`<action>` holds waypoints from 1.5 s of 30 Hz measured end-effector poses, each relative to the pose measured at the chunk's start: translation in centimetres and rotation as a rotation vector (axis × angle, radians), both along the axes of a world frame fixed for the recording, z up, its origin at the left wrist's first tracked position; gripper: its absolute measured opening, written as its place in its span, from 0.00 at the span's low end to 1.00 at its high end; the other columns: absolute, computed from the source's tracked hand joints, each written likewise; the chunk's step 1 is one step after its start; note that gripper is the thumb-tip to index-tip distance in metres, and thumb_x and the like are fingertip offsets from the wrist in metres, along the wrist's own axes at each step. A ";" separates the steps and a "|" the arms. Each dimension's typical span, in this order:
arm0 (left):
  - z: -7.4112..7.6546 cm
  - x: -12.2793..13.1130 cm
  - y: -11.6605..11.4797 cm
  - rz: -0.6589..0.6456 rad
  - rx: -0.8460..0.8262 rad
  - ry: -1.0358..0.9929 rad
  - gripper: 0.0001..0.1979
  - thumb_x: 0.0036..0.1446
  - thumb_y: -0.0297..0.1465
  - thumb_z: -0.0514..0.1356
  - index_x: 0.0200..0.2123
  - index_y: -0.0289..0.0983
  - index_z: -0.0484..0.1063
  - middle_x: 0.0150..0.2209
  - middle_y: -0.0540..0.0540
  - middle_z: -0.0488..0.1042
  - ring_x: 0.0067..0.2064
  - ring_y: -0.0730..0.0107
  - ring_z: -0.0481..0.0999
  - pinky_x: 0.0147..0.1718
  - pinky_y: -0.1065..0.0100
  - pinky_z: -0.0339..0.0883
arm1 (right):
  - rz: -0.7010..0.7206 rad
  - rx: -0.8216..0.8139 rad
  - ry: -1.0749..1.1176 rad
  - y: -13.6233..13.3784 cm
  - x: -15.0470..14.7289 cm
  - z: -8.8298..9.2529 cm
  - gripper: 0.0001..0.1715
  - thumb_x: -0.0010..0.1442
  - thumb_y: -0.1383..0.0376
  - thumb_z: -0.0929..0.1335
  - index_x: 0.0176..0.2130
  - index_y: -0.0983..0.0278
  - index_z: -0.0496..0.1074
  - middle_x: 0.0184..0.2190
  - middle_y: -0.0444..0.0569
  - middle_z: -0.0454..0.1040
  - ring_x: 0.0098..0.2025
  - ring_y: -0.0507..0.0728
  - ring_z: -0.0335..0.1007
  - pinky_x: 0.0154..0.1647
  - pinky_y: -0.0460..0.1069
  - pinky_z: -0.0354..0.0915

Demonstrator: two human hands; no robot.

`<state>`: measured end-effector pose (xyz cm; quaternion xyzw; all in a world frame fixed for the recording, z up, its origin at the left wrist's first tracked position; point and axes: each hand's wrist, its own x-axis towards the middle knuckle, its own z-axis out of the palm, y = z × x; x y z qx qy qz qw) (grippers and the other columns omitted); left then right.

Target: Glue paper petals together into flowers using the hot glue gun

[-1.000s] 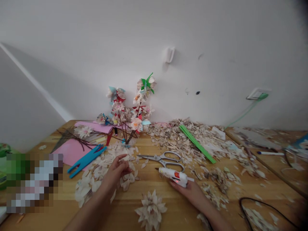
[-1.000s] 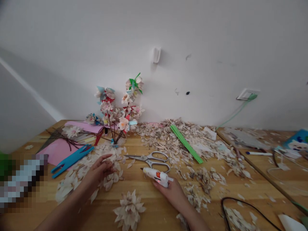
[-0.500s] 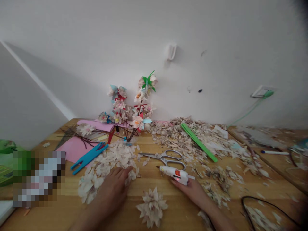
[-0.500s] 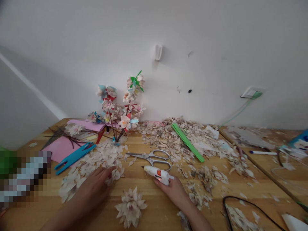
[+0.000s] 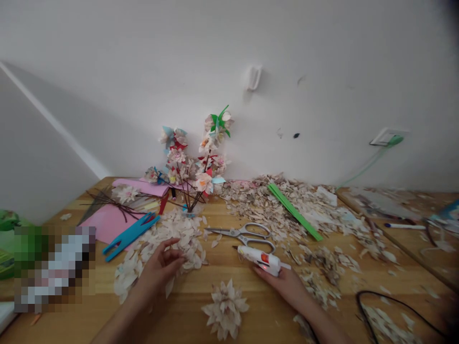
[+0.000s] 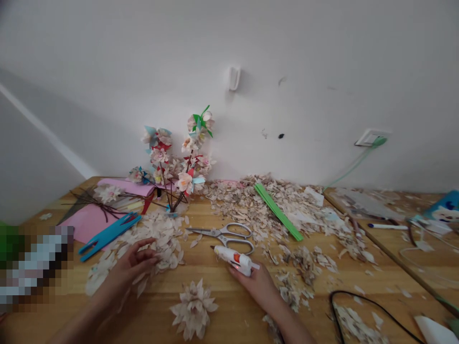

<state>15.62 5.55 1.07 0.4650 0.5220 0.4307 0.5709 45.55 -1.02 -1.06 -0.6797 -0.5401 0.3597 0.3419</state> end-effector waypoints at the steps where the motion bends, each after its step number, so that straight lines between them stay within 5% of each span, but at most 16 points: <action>1: 0.1 0.1 0.0 0.032 -0.096 -0.128 0.26 0.36 0.30 0.67 0.42 0.39 0.65 0.25 0.54 0.73 0.30 0.68 0.77 0.34 0.66 0.70 | -0.012 0.001 0.018 -0.1 -0.1 0.1 0.26 0.46 0.49 0.68 0.38 0.66 0.77 0.36 0.51 0.80 0.40 0.68 0.75 0.42 0.57 0.70; 4: 0.3 0.4 0.0 0.089 -0.248 -0.338 0.26 0.34 0.25 0.68 0.41 0.37 0.67 0.24 0.53 0.73 0.28 0.70 0.78 0.34 0.67 0.72 | -0.024 0.005 0.068 -0.2 -0.4 0.4 0.26 0.46 0.50 0.68 0.39 0.65 0.77 0.39 0.51 0.79 0.42 0.67 0.75 0.45 0.56 0.69; 9: 0.5 0.5 -0.2 0.073 -0.307 -0.408 0.24 0.37 0.23 0.67 0.42 0.37 0.68 0.25 0.51 0.76 0.28 0.69 0.78 0.31 0.68 0.74 | -0.040 0.025 0.078 -0.2 -0.5 0.5 0.26 0.46 0.49 0.69 0.38 0.65 0.77 0.39 0.52 0.79 0.42 0.67 0.75 0.45 0.56 0.69; 21: 0.4 1.8 -0.9 0.052 -0.249 -0.421 0.24 0.35 0.26 0.70 0.39 0.36 0.67 0.24 0.53 0.75 0.27 0.71 0.77 0.29 0.70 0.73 | -0.216 0.143 0.119 -0.9 -1.2 0.7 0.25 0.42 0.49 0.70 0.35 0.65 0.77 0.33 0.52 0.81 0.38 0.66 0.76 0.43 0.58 0.70; 31: 1.5 3.5 -2.6 -0.020 -0.206 -0.390 0.24 0.36 0.29 0.70 0.39 0.38 0.67 0.25 0.52 0.74 0.30 0.72 0.75 0.30 0.70 0.71 | 0.030 0.118 -0.014 -3.0 -4.4 4.4 0.19 0.49 0.48 0.67 0.27 0.60 0.75 0.24 0.47 0.77 0.30 0.60 0.73 0.34 0.50 0.71; 36: 1.6 3.6 -2.7 -0.025 -0.228 -0.386 0.24 0.38 0.30 0.70 0.40 0.38 0.65 0.27 0.53 0.75 0.31 0.73 0.75 0.30 0.72 0.70 | 0.095 0.170 -0.029 -2.8 -4.9 3.9 0.21 0.47 0.46 0.67 0.25 0.60 0.74 0.23 0.47 0.75 0.27 0.59 0.72 0.29 0.48 0.71; 39: 1.5 3.6 -2.7 -0.030 -0.232 -0.404 0.24 0.38 0.30 0.70 0.40 0.39 0.65 0.27 0.53 0.76 0.31 0.74 0.75 0.30 0.72 0.70 | 0.018 0.169 -0.007 -2.8 -4.8 3.0 0.24 0.45 0.44 0.67 0.27 0.61 0.75 0.27 0.49 0.76 0.31 0.61 0.73 0.30 0.50 0.72; 45: 1.5 3.6 -2.5 -0.045 -0.245 -0.411 0.25 0.36 0.30 0.71 0.39 0.39 0.65 0.26 0.53 0.76 0.31 0.72 0.75 0.30 0.70 0.71 | 0.080 0.053 0.100 -3.1 -4.8 3.4 0.22 0.48 0.47 0.67 0.32 0.62 0.75 0.30 0.49 0.77 0.35 0.61 0.74 0.37 0.51 0.72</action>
